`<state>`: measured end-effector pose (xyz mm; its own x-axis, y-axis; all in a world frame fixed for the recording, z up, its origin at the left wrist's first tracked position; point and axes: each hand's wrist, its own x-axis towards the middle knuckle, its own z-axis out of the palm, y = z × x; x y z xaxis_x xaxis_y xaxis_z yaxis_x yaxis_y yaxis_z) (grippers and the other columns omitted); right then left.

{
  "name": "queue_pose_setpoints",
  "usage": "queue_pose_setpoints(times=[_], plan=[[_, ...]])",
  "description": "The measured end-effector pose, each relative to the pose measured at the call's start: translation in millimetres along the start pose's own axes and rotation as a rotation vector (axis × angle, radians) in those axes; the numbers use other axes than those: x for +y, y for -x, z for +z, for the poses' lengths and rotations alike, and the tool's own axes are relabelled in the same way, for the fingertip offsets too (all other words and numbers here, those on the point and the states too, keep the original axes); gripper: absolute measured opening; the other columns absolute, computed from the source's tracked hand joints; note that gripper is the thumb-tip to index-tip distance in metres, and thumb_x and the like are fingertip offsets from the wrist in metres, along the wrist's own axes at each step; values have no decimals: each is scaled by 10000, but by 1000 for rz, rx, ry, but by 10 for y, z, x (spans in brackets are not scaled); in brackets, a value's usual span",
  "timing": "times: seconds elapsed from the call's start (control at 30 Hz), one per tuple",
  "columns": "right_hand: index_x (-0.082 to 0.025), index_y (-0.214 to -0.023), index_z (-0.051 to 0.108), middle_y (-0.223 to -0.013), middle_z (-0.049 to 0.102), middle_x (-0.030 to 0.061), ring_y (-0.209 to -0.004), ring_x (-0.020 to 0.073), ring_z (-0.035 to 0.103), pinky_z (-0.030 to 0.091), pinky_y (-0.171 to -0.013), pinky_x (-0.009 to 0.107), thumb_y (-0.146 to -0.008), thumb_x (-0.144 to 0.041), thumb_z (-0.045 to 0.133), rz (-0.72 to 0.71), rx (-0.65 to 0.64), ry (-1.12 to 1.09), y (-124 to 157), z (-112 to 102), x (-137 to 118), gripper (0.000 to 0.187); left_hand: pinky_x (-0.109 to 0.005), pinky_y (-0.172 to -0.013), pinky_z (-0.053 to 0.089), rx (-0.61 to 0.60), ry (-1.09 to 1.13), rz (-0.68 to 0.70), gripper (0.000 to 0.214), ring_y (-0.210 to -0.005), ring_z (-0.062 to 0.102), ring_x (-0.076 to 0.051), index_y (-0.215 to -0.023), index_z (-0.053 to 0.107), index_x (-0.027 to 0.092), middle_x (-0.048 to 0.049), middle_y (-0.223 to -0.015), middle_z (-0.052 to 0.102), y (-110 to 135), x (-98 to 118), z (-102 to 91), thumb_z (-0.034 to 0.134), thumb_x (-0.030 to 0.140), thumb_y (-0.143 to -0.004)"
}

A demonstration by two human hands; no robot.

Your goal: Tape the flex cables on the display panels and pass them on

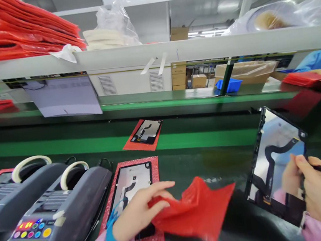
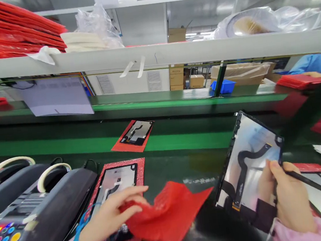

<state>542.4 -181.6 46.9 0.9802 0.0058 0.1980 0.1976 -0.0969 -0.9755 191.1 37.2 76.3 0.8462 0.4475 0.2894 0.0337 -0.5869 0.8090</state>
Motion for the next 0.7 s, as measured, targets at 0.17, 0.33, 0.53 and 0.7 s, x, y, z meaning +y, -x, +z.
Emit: queue_pose_setpoints(times=[0.17, 0.33, 0.53, 0.7], plan=[[-286, -685, 507, -679, 488, -11, -680, 241, 530, 413, -676, 430, -689, -492, 676, 114, 2, -41, 49, -57, -77, 266, -323, -850, 603, 92, -213, -10, 315, -878, 765, -193, -1144, 735, 244, -37, -965, 810, -512, -435, 93, 554, 199, -890], [-280, -726, 525, -734, 570, 12, -698, 250, 555, 432, -663, 433, -730, -508, 667, 93, -25, 31, 31, -181, -4, 268, -578, -1175, 335, 367, -452, -22, 409, -1364, 512, -287, -1331, 616, 213, -129, -1432, 607, -274, -479, 461, 456, 165, -958], [-272, -764, 479, -691, 587, -15, -674, 217, 595, 492, -559, 323, -627, -585, 807, 152, -190, -57, 147, 70, 33, 474, -463, -1079, 474, -7, -914, 322, 467, -1262, 596, -273, -1316, 603, 419, -13, -1447, 610, 597, -537, 1375, 715, 273, -887], [-282, -854, 406, -544, 441, -123, -419, 99, 405, 322, -373, 206, -589, -628, 858, 250, -576, -173, 544, 576, 176, 627, -496, -1147, 400, -129, -887, 509, 251, -1341, 545, -265, -1104, 691, 425, 38, -1393, 638, 608, -683, 1337, 761, 413, -864]])
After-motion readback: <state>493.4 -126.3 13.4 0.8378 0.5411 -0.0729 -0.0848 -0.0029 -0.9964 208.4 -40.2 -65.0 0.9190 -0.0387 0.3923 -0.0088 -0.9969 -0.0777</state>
